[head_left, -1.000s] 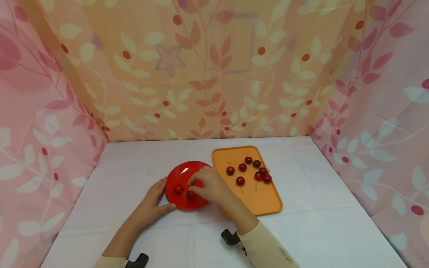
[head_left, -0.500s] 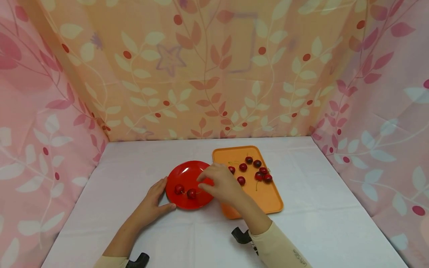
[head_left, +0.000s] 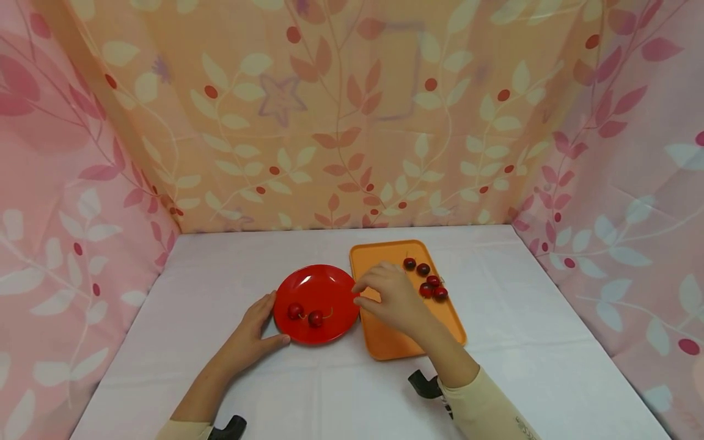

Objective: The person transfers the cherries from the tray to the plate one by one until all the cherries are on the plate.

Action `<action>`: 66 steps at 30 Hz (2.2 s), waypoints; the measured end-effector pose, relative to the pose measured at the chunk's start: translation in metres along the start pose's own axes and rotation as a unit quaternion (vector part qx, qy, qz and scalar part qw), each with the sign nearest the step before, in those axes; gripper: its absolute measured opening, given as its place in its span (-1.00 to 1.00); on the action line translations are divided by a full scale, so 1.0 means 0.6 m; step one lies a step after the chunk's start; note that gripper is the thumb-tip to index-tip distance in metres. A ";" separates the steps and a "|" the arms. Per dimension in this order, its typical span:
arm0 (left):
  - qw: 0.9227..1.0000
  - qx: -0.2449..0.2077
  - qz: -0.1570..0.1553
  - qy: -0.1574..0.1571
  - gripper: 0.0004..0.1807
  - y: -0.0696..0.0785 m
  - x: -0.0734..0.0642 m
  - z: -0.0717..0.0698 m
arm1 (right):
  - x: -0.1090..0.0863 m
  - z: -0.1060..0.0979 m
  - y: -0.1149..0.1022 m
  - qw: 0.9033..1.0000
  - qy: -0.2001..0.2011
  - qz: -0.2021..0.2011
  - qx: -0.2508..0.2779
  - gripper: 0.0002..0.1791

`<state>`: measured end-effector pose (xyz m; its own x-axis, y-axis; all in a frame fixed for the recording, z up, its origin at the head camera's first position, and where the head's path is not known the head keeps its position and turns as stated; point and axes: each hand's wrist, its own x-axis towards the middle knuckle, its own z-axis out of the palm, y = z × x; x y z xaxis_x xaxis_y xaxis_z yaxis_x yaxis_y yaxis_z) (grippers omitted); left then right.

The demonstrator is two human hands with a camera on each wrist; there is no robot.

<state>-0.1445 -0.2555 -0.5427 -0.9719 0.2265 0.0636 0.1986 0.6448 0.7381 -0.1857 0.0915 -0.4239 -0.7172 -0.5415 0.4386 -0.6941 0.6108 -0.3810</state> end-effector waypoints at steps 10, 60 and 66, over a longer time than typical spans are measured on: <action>1.000 0.001 -0.008 -0.004 0.20 -0.001 0.000 0.005 | -0.032 -0.021 0.030 0.999 0.008 0.037 -0.025 -0.81; 0.999 0.014 -0.030 -0.012 0.22 0.002 0.001 0.002 | -0.116 0.016 0.159 0.971 -0.088 0.220 0.034 -0.84; 0.999 0.007 -0.037 -0.018 0.22 0.002 0.001 0.002 | -0.121 0.024 0.167 0.971 -0.096 0.215 0.033 -0.82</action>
<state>-0.1447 -0.2537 -0.5422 -0.9791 0.2026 -0.0154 0.1275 0.6717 0.7298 -0.2041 0.1835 -0.5056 -0.9357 -0.3460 0.0689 -0.3250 0.7697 -0.5495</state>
